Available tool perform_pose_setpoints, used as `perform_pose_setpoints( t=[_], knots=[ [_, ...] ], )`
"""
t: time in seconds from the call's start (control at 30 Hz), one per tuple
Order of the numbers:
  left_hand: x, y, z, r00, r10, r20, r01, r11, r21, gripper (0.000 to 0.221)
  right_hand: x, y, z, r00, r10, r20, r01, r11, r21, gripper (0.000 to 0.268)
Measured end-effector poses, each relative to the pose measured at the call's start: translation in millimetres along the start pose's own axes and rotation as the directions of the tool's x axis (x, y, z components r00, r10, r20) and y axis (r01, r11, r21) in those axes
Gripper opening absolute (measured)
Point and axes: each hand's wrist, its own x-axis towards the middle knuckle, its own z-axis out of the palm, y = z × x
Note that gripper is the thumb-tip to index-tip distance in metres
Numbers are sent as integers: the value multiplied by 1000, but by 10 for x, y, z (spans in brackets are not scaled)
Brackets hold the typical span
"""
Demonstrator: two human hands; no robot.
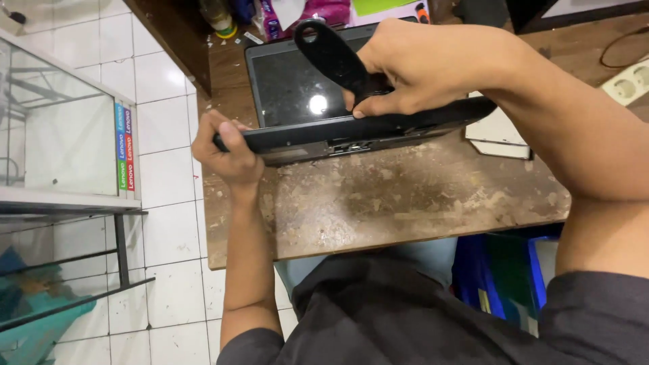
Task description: Using a plastic pry tool to detach and remove a keyboard from a laptop chassis
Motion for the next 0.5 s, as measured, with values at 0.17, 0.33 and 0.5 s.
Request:
perform_pose_setpoints(
  t=[0.17, 0.33, 0.5],
  knots=[
    [14, 93, -6, 998, -59, -33, 60, 998, 24, 47, -125, 2, -65, 990, 118, 72, -119, 993, 6, 4],
    [23, 119, 38, 997, -56, -57, 58, 998, 32, 45, -265, 95, -81, 981, 176, 78, -171, 983, -61, 11],
    [-1, 124, 27, 995, -74, -72, 78, 995, 62, 44, -212, 190, 7, 998, 52, 33, -51, 998, -37, 6]
  ],
)
